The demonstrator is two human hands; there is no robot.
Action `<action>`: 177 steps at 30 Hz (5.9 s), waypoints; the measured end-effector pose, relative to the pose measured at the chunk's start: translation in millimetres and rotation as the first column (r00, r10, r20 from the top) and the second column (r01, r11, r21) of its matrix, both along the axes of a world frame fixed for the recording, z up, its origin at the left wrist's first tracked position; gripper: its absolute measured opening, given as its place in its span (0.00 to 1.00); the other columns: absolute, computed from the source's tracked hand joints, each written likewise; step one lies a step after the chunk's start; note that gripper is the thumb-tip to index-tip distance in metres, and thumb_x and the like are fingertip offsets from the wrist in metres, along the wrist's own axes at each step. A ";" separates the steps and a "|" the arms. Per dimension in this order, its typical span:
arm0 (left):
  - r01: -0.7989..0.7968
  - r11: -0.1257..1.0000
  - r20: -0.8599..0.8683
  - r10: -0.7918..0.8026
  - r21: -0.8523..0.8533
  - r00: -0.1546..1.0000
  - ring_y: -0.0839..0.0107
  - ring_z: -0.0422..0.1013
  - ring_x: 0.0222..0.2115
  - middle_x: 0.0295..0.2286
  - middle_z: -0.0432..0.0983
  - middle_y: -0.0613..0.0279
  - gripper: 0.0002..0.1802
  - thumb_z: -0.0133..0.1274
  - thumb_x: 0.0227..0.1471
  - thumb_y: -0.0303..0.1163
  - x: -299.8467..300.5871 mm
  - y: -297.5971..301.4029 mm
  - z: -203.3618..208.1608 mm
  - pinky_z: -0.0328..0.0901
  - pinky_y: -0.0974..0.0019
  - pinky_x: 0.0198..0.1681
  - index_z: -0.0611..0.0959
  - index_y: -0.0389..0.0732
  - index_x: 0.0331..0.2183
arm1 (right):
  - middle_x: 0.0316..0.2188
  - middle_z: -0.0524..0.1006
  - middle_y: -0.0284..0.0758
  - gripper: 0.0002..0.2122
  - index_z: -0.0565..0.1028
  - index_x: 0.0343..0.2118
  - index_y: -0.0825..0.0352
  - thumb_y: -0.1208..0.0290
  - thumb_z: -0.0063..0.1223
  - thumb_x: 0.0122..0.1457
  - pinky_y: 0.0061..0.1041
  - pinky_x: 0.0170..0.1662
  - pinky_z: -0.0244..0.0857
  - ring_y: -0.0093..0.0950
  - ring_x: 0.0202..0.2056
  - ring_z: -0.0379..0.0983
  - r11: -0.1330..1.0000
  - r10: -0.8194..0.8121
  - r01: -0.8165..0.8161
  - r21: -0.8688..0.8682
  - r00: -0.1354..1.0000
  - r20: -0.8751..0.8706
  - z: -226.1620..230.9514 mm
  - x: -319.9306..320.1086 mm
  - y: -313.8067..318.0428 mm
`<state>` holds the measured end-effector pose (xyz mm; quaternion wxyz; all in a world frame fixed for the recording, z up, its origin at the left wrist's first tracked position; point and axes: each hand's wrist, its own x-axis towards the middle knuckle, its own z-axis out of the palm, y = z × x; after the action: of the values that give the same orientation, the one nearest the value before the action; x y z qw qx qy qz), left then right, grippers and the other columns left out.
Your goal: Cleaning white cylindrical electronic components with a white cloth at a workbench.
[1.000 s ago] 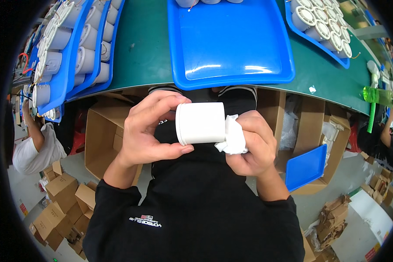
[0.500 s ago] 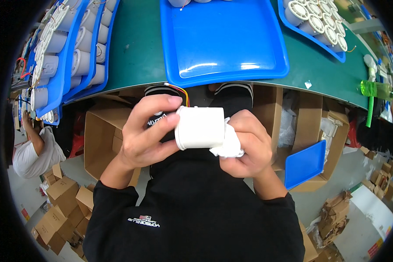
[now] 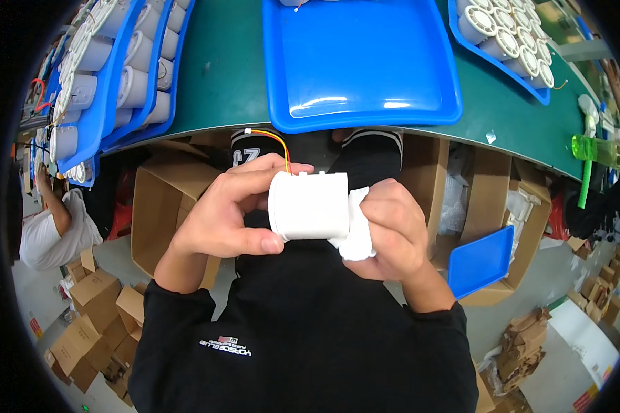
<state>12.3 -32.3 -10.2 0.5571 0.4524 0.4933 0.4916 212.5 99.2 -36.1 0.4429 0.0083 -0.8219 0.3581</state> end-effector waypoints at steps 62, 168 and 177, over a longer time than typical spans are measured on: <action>0.014 0.819 -0.735 0.507 0.574 0.451 0.61 0.76 0.34 0.34 0.77 0.53 0.30 0.69 0.25 0.23 65.7 78.1 23.7 0.72 0.66 0.34 0.80 0.33 0.39 | 0.36 0.67 0.29 0.16 0.78 0.30 0.63 0.71 0.66 0.32 0.31 0.36 0.57 0.32 0.36 0.63 0.909 -0.367 0.382 0.168 0.923 -0.115 -3.9 30.1 32.5; -0.019 0.878 -0.509 0.295 0.479 0.809 0.64 0.71 0.38 0.38 0.71 0.54 0.33 0.73 0.30 0.33 -9.7 26.4 24.9 0.68 0.66 0.38 0.80 0.35 0.41 | 0.47 0.75 0.42 0.18 0.69 0.51 0.78 0.71 0.41 0.62 0.30 0.50 0.67 0.31 0.46 0.74 -0.294 0.398 -0.325 -0.899 0.813 -0.425 -6.3 -28.9 21.6; -0.311 0.810 -0.487 0.558 0.498 0.672 0.67 0.73 0.39 0.39 0.69 0.52 0.32 0.69 0.31 0.23 -19.0 26.1 -14.6 0.75 0.67 0.37 0.77 0.28 0.43 | 0.39 0.77 0.38 0.12 0.76 0.42 0.76 0.78 0.51 0.57 0.25 0.43 0.67 0.29 0.40 0.75 -0.083 0.184 -0.283 -0.956 0.938 -0.293 4.5 -31.9 -0.6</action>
<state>-6.7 -6.2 -24.9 0.1330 0.5503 0.6378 0.5223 180.6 98.6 -31.6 0.2718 -0.1571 -0.2829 0.9063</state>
